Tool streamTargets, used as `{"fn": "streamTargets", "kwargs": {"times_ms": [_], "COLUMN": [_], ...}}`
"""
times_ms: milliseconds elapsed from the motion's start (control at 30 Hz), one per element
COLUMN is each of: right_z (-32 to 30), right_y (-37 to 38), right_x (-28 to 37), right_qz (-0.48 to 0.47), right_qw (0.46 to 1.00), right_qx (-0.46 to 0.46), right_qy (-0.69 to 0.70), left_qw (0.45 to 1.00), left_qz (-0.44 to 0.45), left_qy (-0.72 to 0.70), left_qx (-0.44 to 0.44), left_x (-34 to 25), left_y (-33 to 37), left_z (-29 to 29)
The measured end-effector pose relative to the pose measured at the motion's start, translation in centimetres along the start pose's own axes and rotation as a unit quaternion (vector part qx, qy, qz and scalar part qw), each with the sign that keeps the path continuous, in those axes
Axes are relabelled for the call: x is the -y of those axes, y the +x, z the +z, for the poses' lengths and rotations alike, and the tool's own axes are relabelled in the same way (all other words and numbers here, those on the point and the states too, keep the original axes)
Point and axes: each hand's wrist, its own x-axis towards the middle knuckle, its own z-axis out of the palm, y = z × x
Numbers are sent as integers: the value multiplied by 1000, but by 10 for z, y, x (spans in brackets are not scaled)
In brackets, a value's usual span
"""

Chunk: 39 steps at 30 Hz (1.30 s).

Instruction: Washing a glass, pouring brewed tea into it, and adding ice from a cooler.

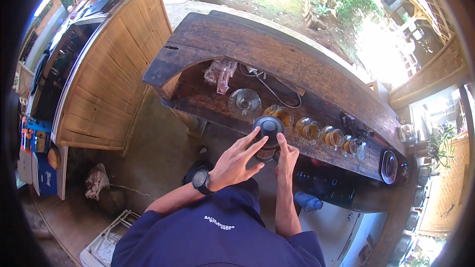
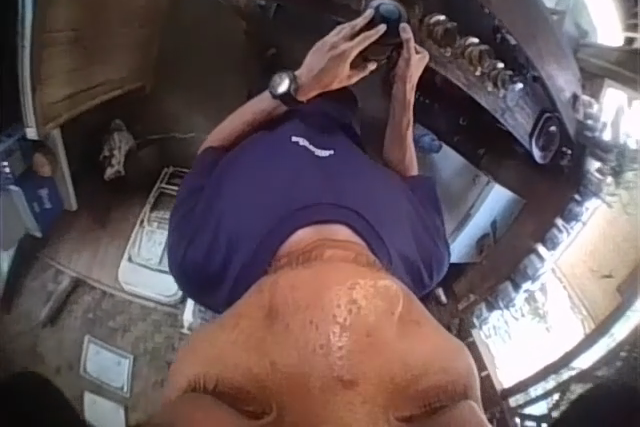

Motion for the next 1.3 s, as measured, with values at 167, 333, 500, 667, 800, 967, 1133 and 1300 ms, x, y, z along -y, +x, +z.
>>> {"fn": "streamTargets", "kwargs": {"times_ms": [167,333,500,667,800,967,1133,1300], "right_z": [46,64,70,82,92,95,95,98], "right_y": [1,12,27,40,45,55,59,61], "right_x": [20,26,28,38,50,47,48,52], "right_qz": [12,54,64,77,88,83,93,94], "right_qw": [998,994,987,975,962,951,944,937], "right_qx": [-53,-40,-56,-61,-45,-40,-41,-43], "right_qy": [-15,-85,-135,-201,-254,-296,-312,-333], "left_qw": [999,997,996,994,988,987,987,985], "left_qz": [8,-9,-9,-31,-49,-45,-54,-76], "left_qy": [-34,-53,-70,-82,-112,-120,-119,-118], "left_qx": [34,52,49,65,92,94,97,105], "left_x": [38,69,89,96,109,124,119,111], "left_y": [17,35,47,55,62,70,69,67], "left_z": [-26,-35,-36,-41,-48,-50,-50,-44]}}
